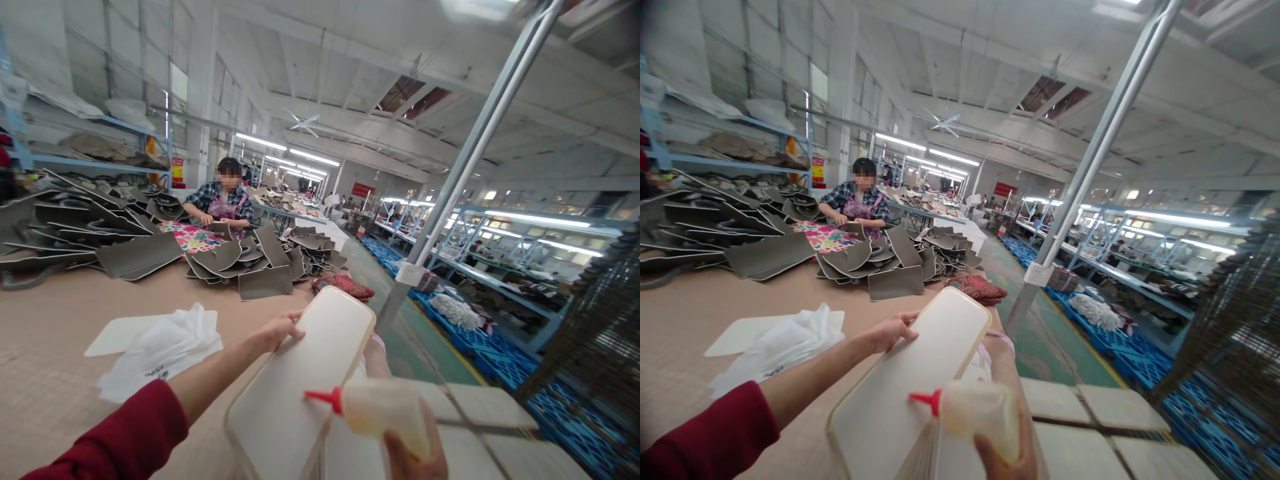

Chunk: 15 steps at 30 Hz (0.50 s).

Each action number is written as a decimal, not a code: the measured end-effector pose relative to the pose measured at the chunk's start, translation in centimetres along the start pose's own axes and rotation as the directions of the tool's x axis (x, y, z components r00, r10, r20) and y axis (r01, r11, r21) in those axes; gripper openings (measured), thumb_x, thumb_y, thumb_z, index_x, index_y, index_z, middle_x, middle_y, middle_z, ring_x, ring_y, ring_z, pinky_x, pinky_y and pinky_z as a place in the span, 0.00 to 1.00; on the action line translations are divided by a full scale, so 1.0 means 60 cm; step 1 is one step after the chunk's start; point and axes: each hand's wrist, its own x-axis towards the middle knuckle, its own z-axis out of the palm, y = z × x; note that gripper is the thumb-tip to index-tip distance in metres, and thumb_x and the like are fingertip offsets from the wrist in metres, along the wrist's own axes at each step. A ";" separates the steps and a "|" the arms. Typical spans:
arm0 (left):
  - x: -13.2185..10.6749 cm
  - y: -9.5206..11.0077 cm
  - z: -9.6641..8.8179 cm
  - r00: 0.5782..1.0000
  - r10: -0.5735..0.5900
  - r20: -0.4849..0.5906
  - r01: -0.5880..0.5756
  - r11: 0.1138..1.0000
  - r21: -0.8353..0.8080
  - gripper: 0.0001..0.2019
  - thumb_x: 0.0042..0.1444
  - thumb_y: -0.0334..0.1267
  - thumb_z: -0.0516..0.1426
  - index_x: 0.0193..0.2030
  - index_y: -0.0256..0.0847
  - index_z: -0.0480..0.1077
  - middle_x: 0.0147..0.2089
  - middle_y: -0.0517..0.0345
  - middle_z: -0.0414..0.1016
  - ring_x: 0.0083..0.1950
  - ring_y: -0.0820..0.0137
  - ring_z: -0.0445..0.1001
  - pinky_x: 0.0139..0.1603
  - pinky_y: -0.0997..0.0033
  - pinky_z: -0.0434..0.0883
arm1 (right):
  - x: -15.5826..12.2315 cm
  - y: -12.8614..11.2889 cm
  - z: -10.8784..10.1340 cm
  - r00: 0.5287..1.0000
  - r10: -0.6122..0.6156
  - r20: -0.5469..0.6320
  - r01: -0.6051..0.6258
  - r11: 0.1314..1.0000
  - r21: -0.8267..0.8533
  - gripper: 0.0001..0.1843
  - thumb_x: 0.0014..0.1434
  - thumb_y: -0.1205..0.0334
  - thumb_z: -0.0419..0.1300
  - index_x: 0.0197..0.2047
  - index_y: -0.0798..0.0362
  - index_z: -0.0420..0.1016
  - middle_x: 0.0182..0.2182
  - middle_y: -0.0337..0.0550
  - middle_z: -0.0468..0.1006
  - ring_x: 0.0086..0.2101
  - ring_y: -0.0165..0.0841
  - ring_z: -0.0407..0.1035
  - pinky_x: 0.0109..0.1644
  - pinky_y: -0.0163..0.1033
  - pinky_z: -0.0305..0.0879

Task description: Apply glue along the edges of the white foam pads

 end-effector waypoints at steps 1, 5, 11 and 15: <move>-0.002 0.001 0.004 1.000 0.002 0.027 -0.002 1.000 0.009 0.36 0.25 0.30 0.64 0.50 0.43 0.71 0.39 0.56 0.78 0.42 0.54 0.74 0.35 0.62 0.72 | 0.021 -0.014 0.002 0.996 -0.044 -0.074 0.044 0.999 -0.004 0.41 0.41 0.43 0.67 0.54 0.55 0.63 0.38 0.48 0.73 0.35 0.38 0.68 0.35 0.38 0.68; -0.006 0.005 0.022 0.987 0.026 0.157 -0.028 1.000 0.011 0.35 0.25 0.32 0.66 0.49 0.41 0.72 0.40 0.56 0.78 0.43 0.57 0.74 0.38 0.64 0.72 | 0.074 -0.050 0.017 0.974 -0.129 -0.188 0.117 0.990 -0.076 0.37 0.43 0.46 0.68 0.52 0.54 0.64 0.38 0.45 0.72 0.33 0.33 0.67 0.34 0.34 0.66; -0.007 0.001 0.012 0.994 0.038 0.106 -0.041 0.999 0.018 0.37 0.24 0.34 0.68 0.50 0.40 0.71 0.39 0.54 0.78 0.44 0.56 0.73 0.40 0.62 0.72 | -0.002 -0.016 0.032 0.999 -0.032 -0.009 0.032 0.999 0.017 0.41 0.33 0.42 0.70 0.48 0.54 0.68 0.37 0.47 0.73 0.36 0.41 0.68 0.35 0.40 0.69; -0.021 0.003 0.005 0.990 0.039 0.137 -0.042 0.999 0.016 0.39 0.25 0.34 0.69 0.52 0.40 0.69 0.42 0.53 0.78 0.44 0.57 0.74 0.39 0.62 0.72 | 0.049 -0.044 0.009 0.966 -0.083 -0.246 0.075 0.996 -0.040 0.40 0.38 0.46 0.70 0.51 0.55 0.65 0.35 0.44 0.71 0.31 0.33 0.66 0.29 0.32 0.65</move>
